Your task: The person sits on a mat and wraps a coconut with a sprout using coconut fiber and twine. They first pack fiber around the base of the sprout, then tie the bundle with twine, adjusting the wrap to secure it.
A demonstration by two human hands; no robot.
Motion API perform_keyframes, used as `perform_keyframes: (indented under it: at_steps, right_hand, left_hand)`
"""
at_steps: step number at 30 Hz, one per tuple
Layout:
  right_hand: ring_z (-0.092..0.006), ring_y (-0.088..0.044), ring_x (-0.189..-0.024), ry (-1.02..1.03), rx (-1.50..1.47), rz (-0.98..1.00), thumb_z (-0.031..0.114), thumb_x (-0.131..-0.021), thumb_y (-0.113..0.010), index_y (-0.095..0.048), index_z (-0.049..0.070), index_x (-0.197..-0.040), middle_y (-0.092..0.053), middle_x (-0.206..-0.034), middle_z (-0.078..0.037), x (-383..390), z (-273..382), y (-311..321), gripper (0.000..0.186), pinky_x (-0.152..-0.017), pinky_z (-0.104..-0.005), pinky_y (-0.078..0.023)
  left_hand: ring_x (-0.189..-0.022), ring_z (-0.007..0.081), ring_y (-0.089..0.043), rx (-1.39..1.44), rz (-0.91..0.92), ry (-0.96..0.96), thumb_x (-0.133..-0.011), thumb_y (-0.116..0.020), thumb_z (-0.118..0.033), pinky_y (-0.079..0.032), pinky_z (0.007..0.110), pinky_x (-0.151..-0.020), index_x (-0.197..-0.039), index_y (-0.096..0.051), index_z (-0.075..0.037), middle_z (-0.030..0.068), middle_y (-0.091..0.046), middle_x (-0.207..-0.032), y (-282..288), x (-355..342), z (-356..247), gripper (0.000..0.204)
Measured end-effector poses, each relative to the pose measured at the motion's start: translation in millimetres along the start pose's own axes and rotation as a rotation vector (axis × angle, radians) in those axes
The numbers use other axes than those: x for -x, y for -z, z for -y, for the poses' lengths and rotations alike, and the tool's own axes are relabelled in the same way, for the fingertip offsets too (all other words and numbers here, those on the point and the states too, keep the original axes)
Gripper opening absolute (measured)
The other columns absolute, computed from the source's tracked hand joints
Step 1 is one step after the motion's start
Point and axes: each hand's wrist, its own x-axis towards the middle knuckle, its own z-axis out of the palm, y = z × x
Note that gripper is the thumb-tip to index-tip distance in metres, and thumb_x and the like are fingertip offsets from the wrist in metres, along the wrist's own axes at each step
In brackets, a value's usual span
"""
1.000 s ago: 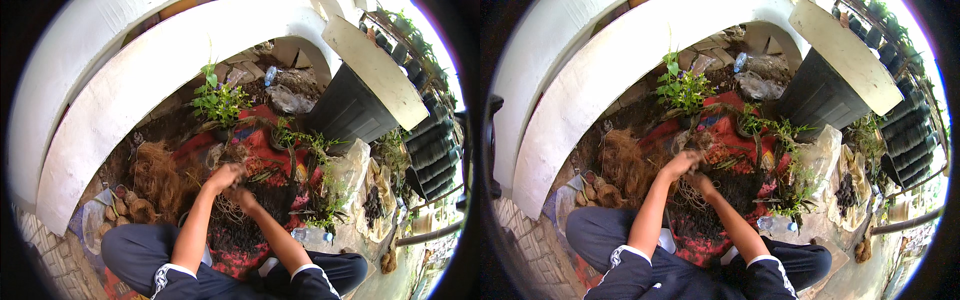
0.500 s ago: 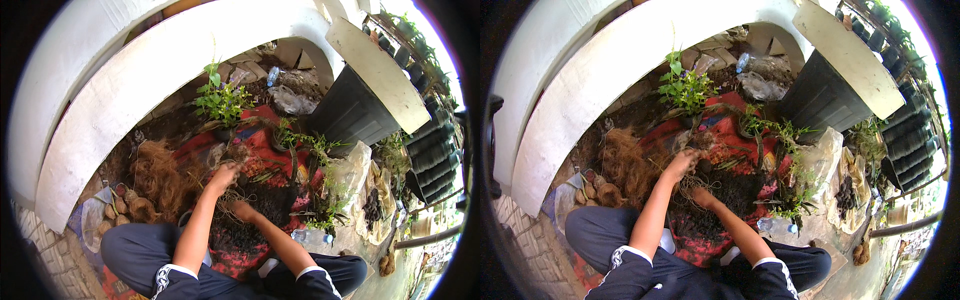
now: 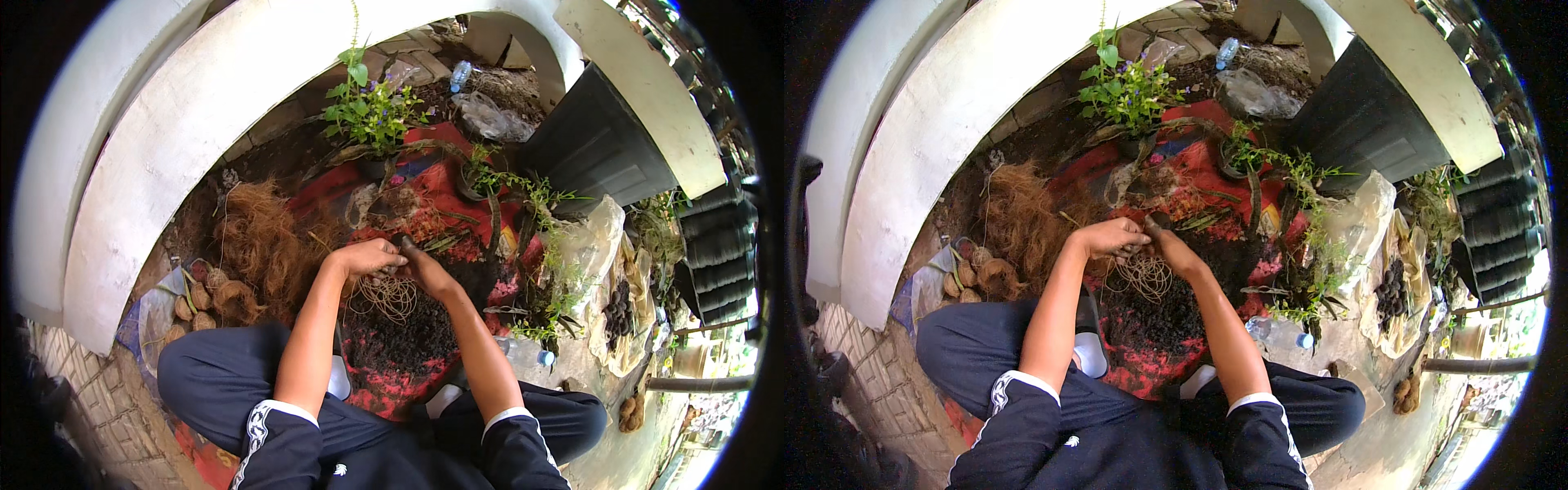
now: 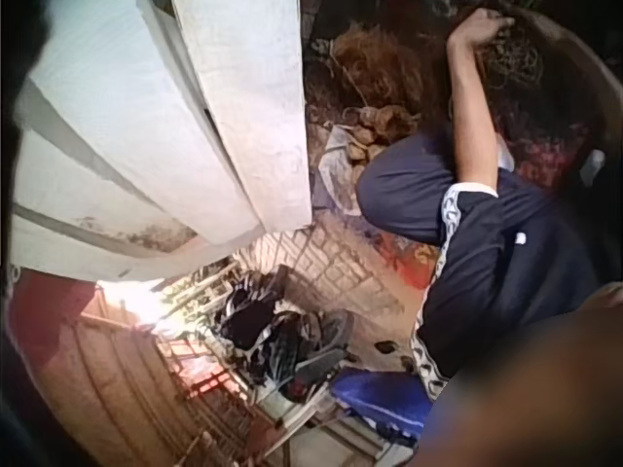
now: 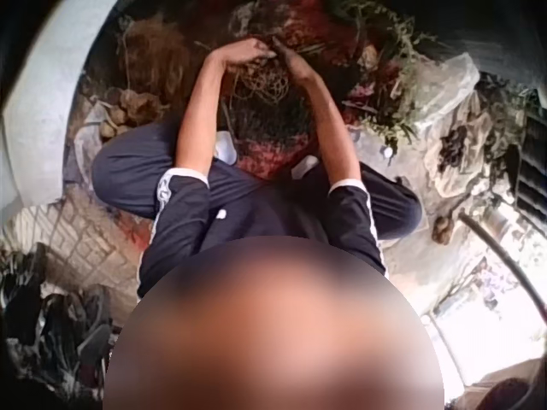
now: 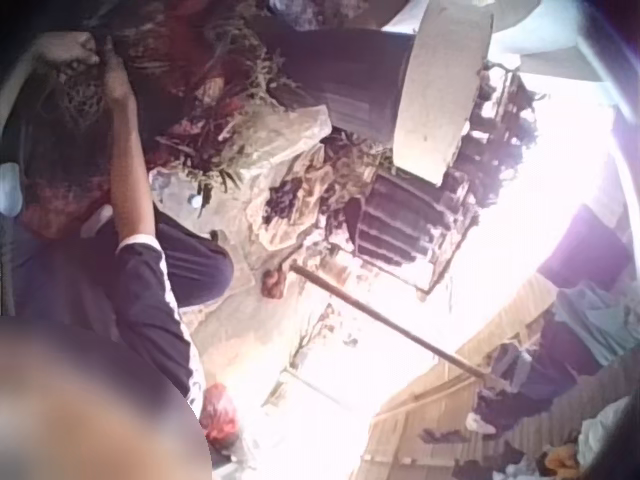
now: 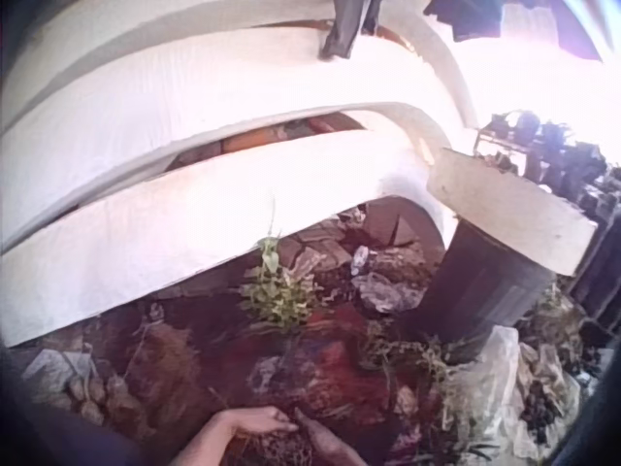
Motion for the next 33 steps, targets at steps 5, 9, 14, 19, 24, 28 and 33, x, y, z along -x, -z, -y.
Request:
perform_keyframes:
  at_steps: [5, 9, 14, 19, 24, 28, 33]
  right_hand:
    - [-0.0173, -0.056, -0.092, 0.150, 0.594, 0.026, 0.031, -0.095, -0.047, -0.062, 0.000, -0.106, -0.063, -0.101, -0.009, 15, 12, 28, 0.036, -0.082, -0.0331, -0.043]
    - [-0.0232, -0.054, -0.105, 0.198, -0.001, -0.250, 0.023, -0.091, -0.055, -0.054, -0.002, -0.118, -0.057, -0.115, -0.012, 26, 15, 51, 0.037, -0.095, -0.0365, -0.040]
    - [-0.0267, -0.054, -0.096, 0.325, -0.671, -0.386, 0.026, -0.094, -0.049, -0.050, 0.010, -0.100, -0.057, -0.103, -0.010, 34, 24, 85, 0.017, -0.092, -0.0454, -0.042]
    - [-0.0246, -0.055, -0.093, 0.520, -1.017, -0.368, 0.025, -0.094, -0.050, -0.056, 0.010, -0.096, -0.060, -0.095, -0.005, 45, 36, 107, 0.017, -0.084, -0.0419, -0.045]
    - [-0.0174, -0.058, -0.080, 0.637, -1.029, -0.264, 0.028, -0.094, -0.050, -0.059, 0.009, -0.090, -0.061, -0.091, -0.001, 54, 46, 109, 0.022, -0.074, -0.0357, -0.049]
    - [-0.0173, -0.058, -0.082, 0.476, -0.975, -0.234, 0.028, -0.094, -0.050, -0.061, 0.007, -0.104, -0.062, -0.097, -0.003, 54, 48, 100, 0.026, -0.071, -0.0329, -0.049]
    - [-0.0170, -0.060, -0.081, 0.229, -0.552, -0.439, 0.023, -0.093, -0.047, -0.057, 0.003, -0.116, -0.062, -0.104, -0.006, 37, 32, 82, 0.032, -0.067, -0.0291, -0.050]
  left_hand:
    - [-0.047, 0.0056, -0.028, 0.174, -0.106, 0.031, -0.093, -0.055, -0.035, -0.024, 0.024, -0.043, -0.082, -0.063, -0.004, -0.0072, -0.038, -0.056, 18, 31, 4, 0.034]
    - [-0.047, 0.0085, -0.026, 0.140, -0.262, 0.174, -0.095, -0.050, -0.033, -0.022, 0.027, -0.044, -0.081, -0.064, -0.005, -0.0057, -0.031, -0.055, 35, 46, 24, 0.033]
    - [-0.048, 0.0104, -0.025, -0.017, -0.356, 0.450, -0.096, -0.048, -0.034, -0.024, 0.030, -0.044, -0.081, -0.066, -0.005, -0.0049, -0.030, -0.056, 34, 49, 61, 0.037]
    - [-0.075, 0.0163, -0.058, -0.038, -0.207, 0.533, -0.092, -0.052, -0.029, -0.047, 0.031, -0.053, -0.104, -0.067, -0.004, 0.0124, -0.062, -0.109, 29, 40, 81, 0.031]
    - [-0.105, 0.0275, -0.059, -0.245, -0.747, 0.504, -0.089, -0.059, -0.029, -0.049, 0.041, -0.085, -0.112, -0.063, -0.004, 0.0185, -0.060, -0.117, 21, 28, 92, 0.034]
    - [-0.111, 0.0337, -0.055, -0.187, -0.716, 0.124, -0.089, -0.061, -0.026, -0.046, 0.045, -0.093, -0.112, -0.060, 0.001, 0.0236, -0.059, -0.115, 23, 19, 103, 0.036]
    - [-0.107, 0.0343, -0.057, -0.300, -0.755, 0.246, -0.089, -0.061, -0.029, -0.044, 0.047, -0.090, -0.110, -0.064, -0.005, 0.0209, -0.061, -0.112, 24, 14, 103, 0.033]
